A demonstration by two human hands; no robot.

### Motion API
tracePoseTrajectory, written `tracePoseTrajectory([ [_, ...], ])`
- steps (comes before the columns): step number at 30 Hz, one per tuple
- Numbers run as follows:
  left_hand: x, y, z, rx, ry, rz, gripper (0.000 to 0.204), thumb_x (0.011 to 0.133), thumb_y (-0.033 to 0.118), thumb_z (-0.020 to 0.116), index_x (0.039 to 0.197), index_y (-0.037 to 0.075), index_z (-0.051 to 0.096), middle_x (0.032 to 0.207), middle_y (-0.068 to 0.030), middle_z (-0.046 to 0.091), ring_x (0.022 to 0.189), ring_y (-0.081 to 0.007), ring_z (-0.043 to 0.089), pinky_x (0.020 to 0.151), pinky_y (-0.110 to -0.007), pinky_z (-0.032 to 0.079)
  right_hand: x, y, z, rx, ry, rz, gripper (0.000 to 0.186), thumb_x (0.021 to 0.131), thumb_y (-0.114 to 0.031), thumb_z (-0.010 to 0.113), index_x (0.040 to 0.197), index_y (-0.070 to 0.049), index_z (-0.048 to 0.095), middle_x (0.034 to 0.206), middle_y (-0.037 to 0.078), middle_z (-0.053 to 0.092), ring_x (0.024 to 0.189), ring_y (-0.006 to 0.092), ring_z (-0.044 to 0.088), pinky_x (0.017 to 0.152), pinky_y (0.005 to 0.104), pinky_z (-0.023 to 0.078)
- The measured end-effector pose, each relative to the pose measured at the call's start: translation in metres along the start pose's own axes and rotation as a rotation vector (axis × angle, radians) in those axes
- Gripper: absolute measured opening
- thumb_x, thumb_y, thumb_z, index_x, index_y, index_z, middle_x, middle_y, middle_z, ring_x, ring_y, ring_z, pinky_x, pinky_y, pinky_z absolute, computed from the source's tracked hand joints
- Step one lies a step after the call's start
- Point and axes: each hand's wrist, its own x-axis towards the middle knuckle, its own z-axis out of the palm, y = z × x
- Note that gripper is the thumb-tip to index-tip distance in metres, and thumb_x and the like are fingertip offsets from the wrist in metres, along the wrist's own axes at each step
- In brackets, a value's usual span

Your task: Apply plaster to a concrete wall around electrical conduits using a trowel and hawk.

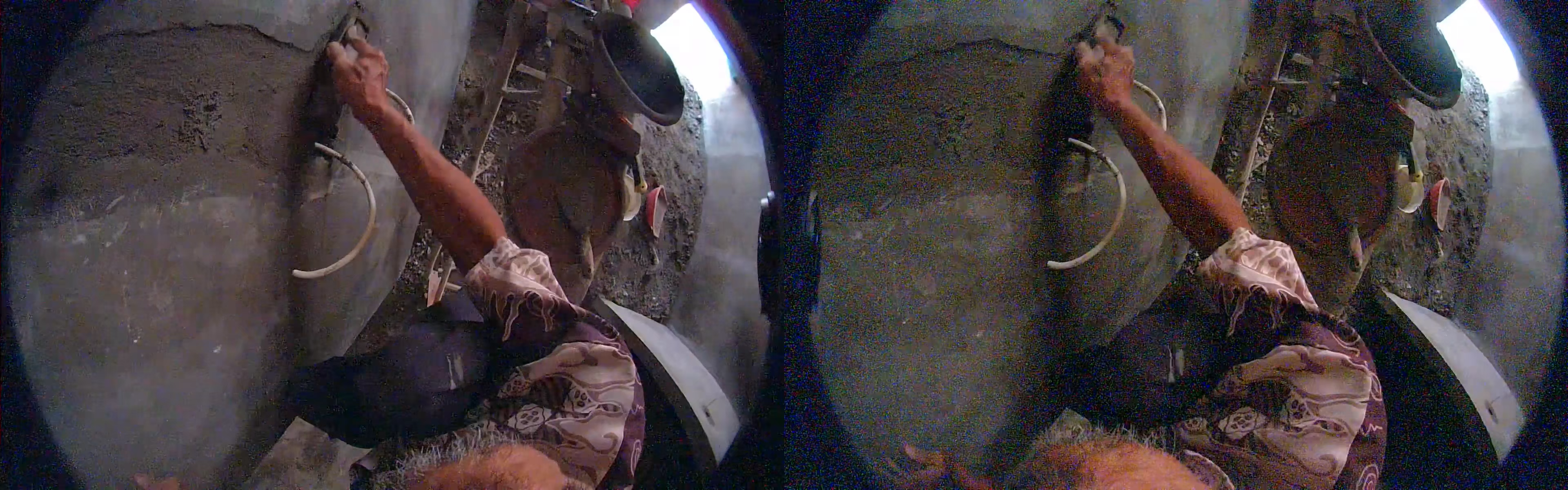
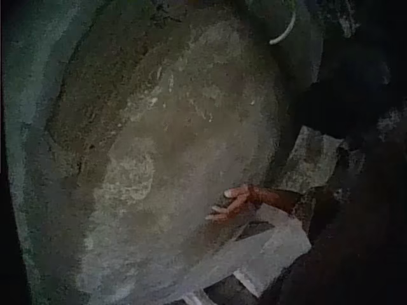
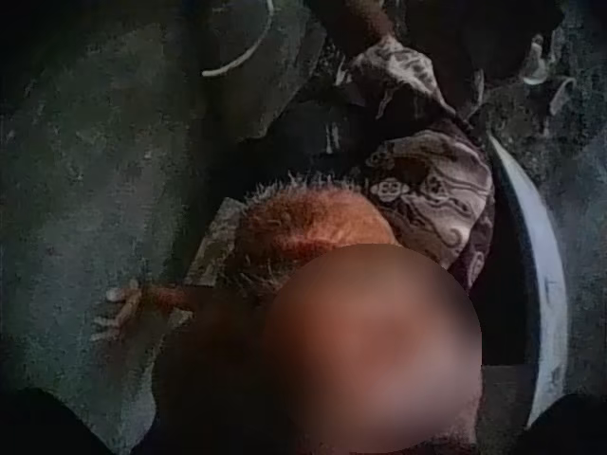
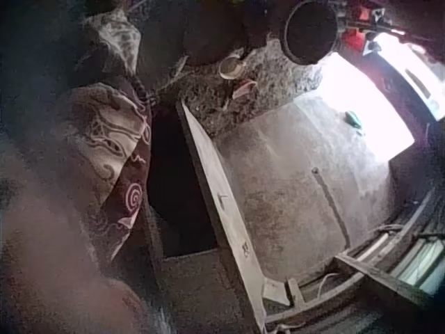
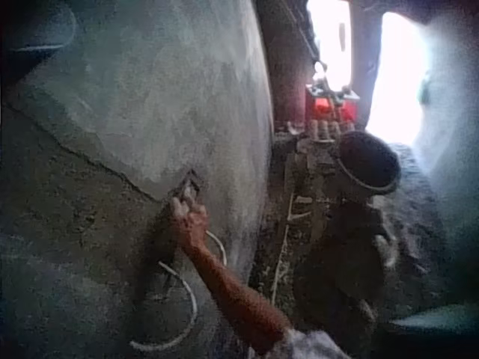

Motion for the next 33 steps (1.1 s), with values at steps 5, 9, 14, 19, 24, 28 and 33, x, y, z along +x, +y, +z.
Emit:
tracePoseTrajectory([
  [5, 0.002, 0.009, 0.007, -0.067, 0.034, -0.018, 0.056, 0.094, 0.049, 0.043, 0.129, 0.005, 0.043, 0.143, -0.0256, 0.032, 0.125, -0.0452, 0.037, 0.098, -0.060, 0.029, 0.033, 0.020, 0.006, 0.084, -0.121, 0.034, 0.044, 0.082, -0.039, 0.056, 0.107, -0.004, 0.063, 0.088, 0.026, 0.065, 0.084, 0.0398, 0.063, 0.077, 0.0460, 0.048],
  [9, 0.002, 0.008, 0.006, -0.037, 0.053, -0.014, 0.054, 0.095, 0.048, 0.043, 0.127, 0.004, 0.045, 0.142, -0.0268, 0.033, 0.124, -0.0454, 0.037, 0.098, -0.059, 0.028, 0.003, 0.025, 0.021, 0.040, 0.031, -0.055, 0.037, 0.083, -0.035, 0.056, 0.101, -0.004, 0.064, 0.086, 0.023, 0.066, 0.081, 0.0406, 0.063, 0.075, 0.0478, 0.048],
  [14, 0.002, 0.008, 0.004, 0.026, 0.006, 0.011, 0.053, 0.095, 0.045, 0.042, 0.125, 0.002, 0.046, 0.140, -0.0284, 0.034, 0.121, -0.0455, 0.040, 0.098, -0.059, 0.029, 0.051, 0.030, 0.015, -0.072, -0.075, -0.126, 0.040, 0.083, -0.040, 0.057, 0.097, -0.004, 0.065, 0.089, 0.020, 0.066, 0.084, 0.0408, 0.061, 0.075, 0.0472, 0.047],
  [19, 0.002, 0.001, 0.006, 0.024, 0.060, 0.024, 0.053, 0.095, 0.044, 0.042, 0.124, 0.000, 0.046, 0.141, -0.0290, 0.033, 0.120, -0.0459, 0.041, 0.095, -0.059, 0.031, -0.004, 0.005, 0.008, -0.004, -0.023, 0.096, 0.046, 0.083, -0.040, 0.059, 0.109, -0.003, 0.064, 0.104, 0.026, 0.064, 0.096, 0.0388, 0.062, 0.086, 0.0438, 0.046],
  [24, 0.001, 0.003, 0.009, -0.010, 0.032, 0.010, 0.054, 0.095, 0.044, 0.042, 0.126, 0.000, 0.045, 0.141, -0.0287, 0.032, 0.123, -0.0465, 0.037, 0.096, -0.058, 0.030, 0.047, 0.024, 0.003, 0.177, -0.033, -0.095, 0.041, 0.084, -0.036, 0.058, 0.105, -0.001, 0.064, 0.095, 0.024, 0.066, 0.084, 0.0367, 0.064, 0.073, 0.0436, 0.049],
  [28, 0.002, 0.005, 0.006, -0.022, 0.015, -0.013, 0.055, 0.095, 0.044, 0.042, 0.127, 0.001, 0.044, 0.142, -0.0279, 0.031, 0.124, -0.0462, 0.036, 0.098, -0.058, 0.029, -0.010, 0.026, 0.029, -0.008, 0.028, 0.070, 0.035, 0.083, -0.032, 0.064, 0.109, -0.008, 0.064, 0.076, 0.020, 0.063, 0.072, 0.0280, 0.062, 0.065, 0.0421, 0.047],
  [33, 0.002, 0.004, 0.000, 0.043, 0.002, 0.019, 0.055, 0.095, 0.045, 0.043, 0.129, 0.001, 0.043, 0.142, -0.0279, 0.031, 0.123, -0.0454, 0.038, 0.097, -0.057, 0.030, -0.055, 0.009, -0.012, 0.187, -0.032, 0.023, 0.043, 0.082, -0.032, 0.066, 0.115, -0.006, 0.062, 0.071, 0.014, 0.058, 0.062, 0.0205, 0.056, 0.062, 0.0352, 0.047],
])
